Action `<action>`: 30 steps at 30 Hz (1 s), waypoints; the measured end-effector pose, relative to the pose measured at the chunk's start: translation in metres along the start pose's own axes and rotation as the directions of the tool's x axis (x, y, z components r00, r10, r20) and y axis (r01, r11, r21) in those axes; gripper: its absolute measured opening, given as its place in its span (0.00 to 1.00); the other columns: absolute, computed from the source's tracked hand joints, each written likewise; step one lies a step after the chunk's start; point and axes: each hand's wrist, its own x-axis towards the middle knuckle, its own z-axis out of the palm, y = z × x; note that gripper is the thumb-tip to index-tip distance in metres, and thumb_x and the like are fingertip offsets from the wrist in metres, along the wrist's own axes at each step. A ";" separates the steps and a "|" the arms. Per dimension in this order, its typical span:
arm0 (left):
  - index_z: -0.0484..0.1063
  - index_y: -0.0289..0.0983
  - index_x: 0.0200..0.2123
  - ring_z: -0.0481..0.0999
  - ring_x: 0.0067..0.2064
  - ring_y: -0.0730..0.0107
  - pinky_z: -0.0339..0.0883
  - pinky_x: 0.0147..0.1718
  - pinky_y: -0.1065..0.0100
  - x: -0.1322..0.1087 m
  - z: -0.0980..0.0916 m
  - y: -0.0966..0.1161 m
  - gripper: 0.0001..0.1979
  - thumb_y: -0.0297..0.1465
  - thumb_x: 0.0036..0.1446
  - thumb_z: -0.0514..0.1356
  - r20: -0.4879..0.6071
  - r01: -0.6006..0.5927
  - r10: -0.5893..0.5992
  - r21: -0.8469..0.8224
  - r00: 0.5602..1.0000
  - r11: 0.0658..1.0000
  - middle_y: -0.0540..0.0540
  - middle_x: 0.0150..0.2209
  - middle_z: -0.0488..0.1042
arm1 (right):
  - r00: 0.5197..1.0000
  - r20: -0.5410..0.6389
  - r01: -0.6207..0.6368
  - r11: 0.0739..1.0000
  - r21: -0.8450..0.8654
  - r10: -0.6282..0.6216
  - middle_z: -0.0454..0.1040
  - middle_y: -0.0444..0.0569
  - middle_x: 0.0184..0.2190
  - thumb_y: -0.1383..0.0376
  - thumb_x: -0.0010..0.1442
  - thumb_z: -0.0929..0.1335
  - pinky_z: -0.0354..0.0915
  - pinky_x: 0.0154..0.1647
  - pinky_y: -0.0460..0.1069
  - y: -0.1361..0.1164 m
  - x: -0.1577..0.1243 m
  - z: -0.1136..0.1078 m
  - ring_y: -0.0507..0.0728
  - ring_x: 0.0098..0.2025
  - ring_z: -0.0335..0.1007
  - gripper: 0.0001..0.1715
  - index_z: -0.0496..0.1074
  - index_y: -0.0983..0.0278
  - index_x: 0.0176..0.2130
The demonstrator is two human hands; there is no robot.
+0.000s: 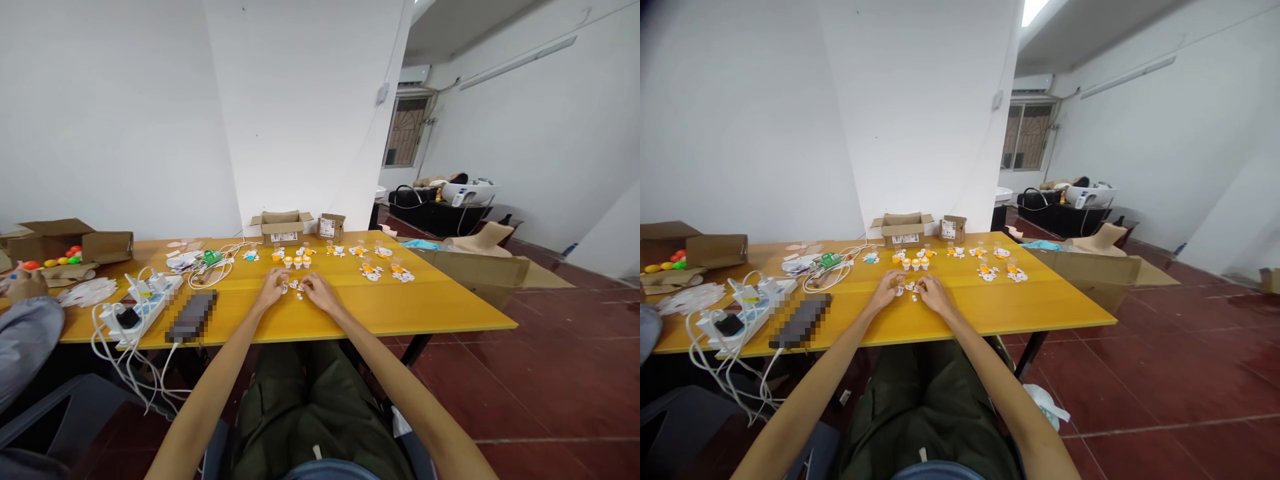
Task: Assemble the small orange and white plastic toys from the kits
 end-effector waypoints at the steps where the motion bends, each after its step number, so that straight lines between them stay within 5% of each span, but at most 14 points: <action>1: 0.79 0.43 0.47 0.70 0.57 0.57 0.60 0.62 0.52 -0.001 0.000 0.002 0.23 0.21 0.49 0.57 -0.006 -0.011 0.011 0.039 1.000 0.999 0.45 0.51 0.75 | 1.000 0.001 0.012 1.000 0.005 -0.012 0.77 0.48 0.38 0.68 0.62 0.67 0.66 0.52 0.54 -0.001 -0.001 0.000 0.58 0.45 0.72 0.07 0.76 0.61 0.35; 11: 0.81 0.44 0.36 0.61 0.61 0.49 0.59 0.57 0.47 -0.011 0.001 0.020 0.10 0.27 0.56 0.60 0.050 -0.105 0.093 0.340 0.994 0.934 0.44 0.59 0.69 | 1.000 0.016 0.015 0.999 -0.048 -0.014 0.76 0.49 0.39 0.67 0.63 0.68 0.66 0.53 0.54 -0.005 -0.004 -0.004 0.59 0.46 0.71 0.06 0.77 0.60 0.35; 30: 0.78 0.41 0.32 0.61 0.61 0.47 0.57 0.57 0.46 -0.012 0.004 0.016 0.11 0.23 0.54 0.58 0.068 -0.168 0.154 0.395 0.986 0.903 0.42 0.59 0.69 | 0.995 0.024 0.101 0.963 -0.248 -0.098 0.75 0.54 0.43 0.65 0.66 0.66 0.67 0.51 0.57 -0.006 -0.006 -0.003 0.62 0.46 0.70 0.09 0.77 0.59 0.38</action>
